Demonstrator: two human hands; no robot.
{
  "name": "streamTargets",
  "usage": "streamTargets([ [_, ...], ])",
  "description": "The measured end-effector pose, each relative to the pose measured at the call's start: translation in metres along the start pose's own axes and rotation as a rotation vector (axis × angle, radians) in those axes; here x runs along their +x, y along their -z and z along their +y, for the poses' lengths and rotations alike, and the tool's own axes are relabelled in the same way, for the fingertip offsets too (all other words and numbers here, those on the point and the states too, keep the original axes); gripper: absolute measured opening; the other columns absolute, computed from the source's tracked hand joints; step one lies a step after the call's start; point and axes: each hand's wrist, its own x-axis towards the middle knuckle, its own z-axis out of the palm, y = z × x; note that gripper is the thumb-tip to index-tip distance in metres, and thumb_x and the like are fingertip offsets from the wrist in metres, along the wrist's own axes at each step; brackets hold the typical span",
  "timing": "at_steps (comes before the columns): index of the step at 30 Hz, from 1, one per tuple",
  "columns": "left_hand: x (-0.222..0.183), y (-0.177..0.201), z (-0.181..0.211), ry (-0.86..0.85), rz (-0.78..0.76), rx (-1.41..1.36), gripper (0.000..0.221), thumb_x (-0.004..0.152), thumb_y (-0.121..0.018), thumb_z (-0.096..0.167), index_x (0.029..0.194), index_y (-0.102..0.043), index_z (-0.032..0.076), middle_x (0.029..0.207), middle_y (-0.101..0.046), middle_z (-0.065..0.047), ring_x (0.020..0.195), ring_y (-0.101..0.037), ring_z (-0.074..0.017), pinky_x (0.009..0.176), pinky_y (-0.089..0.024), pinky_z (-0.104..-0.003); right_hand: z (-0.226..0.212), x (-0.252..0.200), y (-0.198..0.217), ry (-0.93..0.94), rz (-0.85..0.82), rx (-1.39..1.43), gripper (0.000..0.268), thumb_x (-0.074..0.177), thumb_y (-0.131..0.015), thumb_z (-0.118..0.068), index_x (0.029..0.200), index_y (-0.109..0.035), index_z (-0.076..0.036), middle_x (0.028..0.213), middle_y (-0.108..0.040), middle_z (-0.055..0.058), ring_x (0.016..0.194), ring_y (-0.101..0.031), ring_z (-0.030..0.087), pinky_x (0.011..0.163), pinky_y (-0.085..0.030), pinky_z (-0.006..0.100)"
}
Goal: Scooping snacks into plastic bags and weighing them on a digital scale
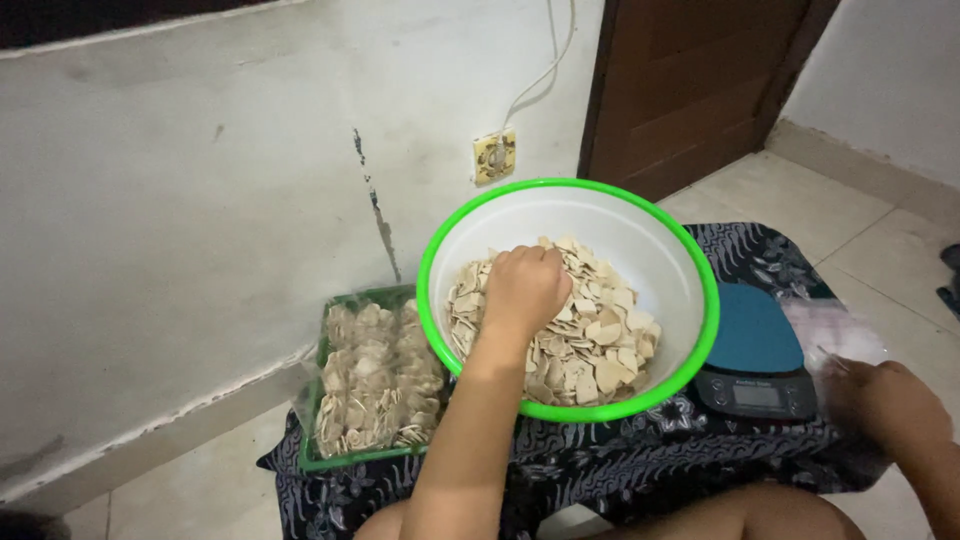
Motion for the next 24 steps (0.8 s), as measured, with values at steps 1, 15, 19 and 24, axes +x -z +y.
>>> streamTargets([
  [1,0.0,0.0,-0.001,0.0,0.003,0.002,0.014,0.082,-0.063,0.019,0.078,-0.069,0.007,0.072,-0.069,-0.01,0.069,-0.065,-0.0326,0.062,-0.05,-0.047,0.009,0.014,-0.017,0.001,0.003,0.001,0.056,0.097,-0.04,-0.057,0.153,-0.045,-0.051,0.122,-0.079,0.015,0.126,-0.07,0.025,0.103,-0.059,0.038],
  [15,0.01,-0.007,-0.006,0.048,0.045,-0.074,0.015,0.078,-0.061,0.011,0.063,-0.06,0.008,0.056,-0.057,-0.006,0.048,-0.052,-0.0285,0.044,-0.042,-0.044,0.029,0.056,-0.002,0.34,0.883,0.428,0.053,0.112,-0.079,-0.008,0.066,-0.055,0.003,0.06,-0.05,0.019,0.061,-0.053,0.034,0.072,-0.041,0.047],
  [19,0.014,0.005,-0.007,0.111,0.09,-0.07,0.018,0.084,-0.061,0.012,0.067,-0.062,0.009,0.057,-0.054,-0.004,0.048,-0.048,-0.0264,0.044,-0.04,-0.041,-0.035,0.034,0.08,0.151,0.777,0.39,0.034,0.115,-0.067,-0.034,0.105,-0.081,-0.005,0.101,-0.071,0.028,0.099,-0.067,0.045,0.09,-0.051,0.05],
  [24,0.035,0.075,0.011,0.695,-0.378,-0.691,0.027,0.095,-0.051,0.033,0.093,-0.073,0.017,0.09,-0.076,0.001,0.086,-0.069,-0.0188,0.07,-0.05,-0.037,-0.154,-0.012,0.15,0.687,1.008,0.669,0.037,0.087,-0.062,0.002,0.121,-0.076,-0.003,0.105,-0.069,0.017,0.097,-0.062,0.033,0.084,-0.049,0.046],
])
